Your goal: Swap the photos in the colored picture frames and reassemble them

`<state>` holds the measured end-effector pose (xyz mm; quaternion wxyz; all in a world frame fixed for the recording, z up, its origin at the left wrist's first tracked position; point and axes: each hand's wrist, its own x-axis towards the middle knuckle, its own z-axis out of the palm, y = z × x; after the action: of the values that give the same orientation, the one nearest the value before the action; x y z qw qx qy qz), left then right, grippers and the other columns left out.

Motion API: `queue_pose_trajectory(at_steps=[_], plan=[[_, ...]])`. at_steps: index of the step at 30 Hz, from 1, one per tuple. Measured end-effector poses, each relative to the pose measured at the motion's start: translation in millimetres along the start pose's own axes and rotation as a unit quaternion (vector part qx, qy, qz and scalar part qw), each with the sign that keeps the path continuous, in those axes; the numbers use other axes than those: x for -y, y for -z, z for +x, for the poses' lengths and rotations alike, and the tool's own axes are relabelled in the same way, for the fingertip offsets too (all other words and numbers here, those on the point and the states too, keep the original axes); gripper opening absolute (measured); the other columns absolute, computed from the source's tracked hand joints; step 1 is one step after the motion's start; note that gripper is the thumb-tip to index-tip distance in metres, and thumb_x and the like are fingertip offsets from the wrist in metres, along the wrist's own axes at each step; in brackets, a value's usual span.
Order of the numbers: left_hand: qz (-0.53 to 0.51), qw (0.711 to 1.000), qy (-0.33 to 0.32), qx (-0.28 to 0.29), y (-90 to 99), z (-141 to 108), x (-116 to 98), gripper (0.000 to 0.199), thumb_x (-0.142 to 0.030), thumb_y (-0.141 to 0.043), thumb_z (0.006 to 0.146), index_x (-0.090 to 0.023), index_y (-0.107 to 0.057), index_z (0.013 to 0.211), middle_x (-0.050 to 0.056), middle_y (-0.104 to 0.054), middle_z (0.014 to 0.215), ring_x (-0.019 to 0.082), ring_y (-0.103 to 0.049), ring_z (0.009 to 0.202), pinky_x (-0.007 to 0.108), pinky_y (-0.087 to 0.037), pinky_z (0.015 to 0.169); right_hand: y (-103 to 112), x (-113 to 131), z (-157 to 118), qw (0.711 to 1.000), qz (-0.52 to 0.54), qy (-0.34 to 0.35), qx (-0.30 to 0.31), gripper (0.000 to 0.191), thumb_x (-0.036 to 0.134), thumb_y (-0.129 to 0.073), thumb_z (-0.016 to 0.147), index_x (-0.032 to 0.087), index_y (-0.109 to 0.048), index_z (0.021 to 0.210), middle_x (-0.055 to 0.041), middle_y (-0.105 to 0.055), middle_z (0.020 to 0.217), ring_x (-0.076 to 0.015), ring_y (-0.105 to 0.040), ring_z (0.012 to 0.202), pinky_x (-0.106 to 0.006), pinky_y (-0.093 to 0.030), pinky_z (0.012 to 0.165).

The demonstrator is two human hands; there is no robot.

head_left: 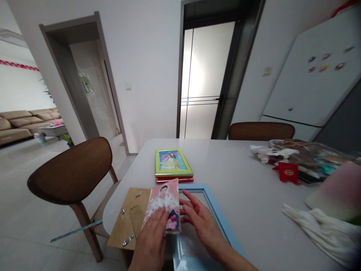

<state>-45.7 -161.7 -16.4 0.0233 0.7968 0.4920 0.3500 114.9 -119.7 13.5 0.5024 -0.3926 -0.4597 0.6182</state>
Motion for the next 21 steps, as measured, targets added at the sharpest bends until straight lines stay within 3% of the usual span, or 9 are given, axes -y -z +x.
queue_pose_trajectory(at_steps=[2, 5, 8, 10, 12, 15, 18, 21], plan=[[-0.129, 0.980, 0.119, -0.098, 9.7, 10.3, -8.7, 0.035, -0.016, -0.036, 0.078, -0.014, -0.049, 0.111, 0.012, -0.058, 0.109, 0.022, -0.052, 0.103, 0.038, -0.043, 0.087, -1.8, 8.6, -4.9, 0.999, 0.013, -0.017, -0.029, 0.050, 0.040, -0.052, 0.071, 0.015, -0.042, 0.114, -0.0102, -0.058, 0.101, -0.0165, -0.059, 0.075, -0.030, -0.047, 0.066], [-0.354, 0.867, 0.303, -0.178, 9.9, 23.5, -29.5, 0.034, -0.034, -0.036, 0.083, -0.015, -0.051, 0.105, 0.008, -0.065, 0.095, 0.021, -0.060, 0.089, 0.034, -0.048, 0.080, 0.3, 9.2, -9.1, 0.995, 0.028, -0.095, 0.000, 0.040, 0.038, -0.052, 0.072, 0.013, -0.049, 0.104, -0.0103, -0.061, 0.093, -0.0161, -0.060, 0.072, -0.029, -0.048, 0.064], [-0.523, 0.763, 0.343, -0.163, -7.8, 27.1, -46.0, 0.041, -0.038, -0.040, 0.080, -0.015, -0.043, 0.114, 0.009, -0.063, 0.100, 0.020, -0.058, 0.093, 0.032, -0.046, 0.082, 8.2, 3.4, -7.5, 0.993, 0.089, -0.083, 0.013, 0.036, 0.035, -0.044, 0.077, 0.016, -0.047, 0.107, -0.0086, -0.061, 0.096, -0.0171, -0.060, 0.079, -0.028, -0.048, 0.062], [-0.567, 0.742, 0.328, -0.144, -19.8, 23.9, -48.3, 0.047, -0.035, -0.044, 0.079, -0.014, -0.036, 0.119, 0.011, -0.059, 0.108, 0.021, -0.054, 0.100, 0.033, -0.043, 0.086, 19.8, 3.3, -4.3, 0.995, 0.086, -0.043, -0.023, 0.038, 0.031, -0.039, 0.077, 0.018, -0.043, 0.113, -0.0076, -0.061, 0.099, -0.0179, -0.060, 0.083, -0.028, -0.049, 0.063], [-0.552, 0.764, 0.311, -0.123, -26.5, 17.5, -43.6, 0.053, -0.032, -0.047, 0.076, -0.013, -0.030, 0.123, 0.014, -0.052, 0.116, 0.023, -0.049, 0.106, 0.035, -0.040, 0.089, 37.2, 6.6, -1.3, 0.997, 0.012, -0.047, -0.053, 0.042, 0.027, -0.038, 0.075, 0.016, -0.041, 0.115, -0.0077, -0.063, 0.095, -0.0185, -0.061, 0.078, -0.028, -0.049, 0.061], [-0.442, 0.854, 0.266, -0.064, -29.5, 4.5, -31.9, 0.053, -0.024, -0.050, 0.073, -0.013, -0.032, 0.122, 0.016, -0.043, 0.125, 0.023, -0.042, 0.113, 0.039, -0.035, 0.094, 67.3, 10.4, 1.5, 0.985, -0.139, -0.088, -0.053, 0.046, 0.025, -0.037, 0.073, 0.014, -0.041, 0.117, -0.0059, -0.067, 0.077, -0.0180, -0.062, 0.062, -0.026, -0.048, 0.051], [-0.300, 0.941, 0.151, 0.033, -34.5, -8.1, -25.6, 0.053, -0.019, -0.054, 0.069, -0.015, -0.037, 0.119, 0.015, -0.040, 0.127, 0.024, -0.036, 0.117, 0.043, -0.030, 0.097, 86.6, 6.1, 4.6, 0.973, -0.207, -0.085, -0.055, 0.049, 0.025, -0.036, 0.072, 0.015, -0.037, 0.120, -0.0010, -0.064, 0.061, -0.0161, -0.059, 0.050, -0.024, -0.044, 0.044], [-0.197, 0.975, 0.030, 0.094, -43.1, -15.2, -24.6, 0.068, -0.023, -0.063, 0.060, -0.014, -0.036, 0.121, 0.019, -0.035, 0.130, 0.030, -0.032, 0.119, 0.047, -0.032, 0.094, 88.4, -1.8, 9.4, 0.965, -0.241, -0.069, -0.077, 0.052, 0.026, -0.036, 0.072, 0.012, -0.035, 0.122, 0.0031, -0.058, 0.051, -0.0146, -0.055, 0.043, -0.022, -0.039, 0.039]])
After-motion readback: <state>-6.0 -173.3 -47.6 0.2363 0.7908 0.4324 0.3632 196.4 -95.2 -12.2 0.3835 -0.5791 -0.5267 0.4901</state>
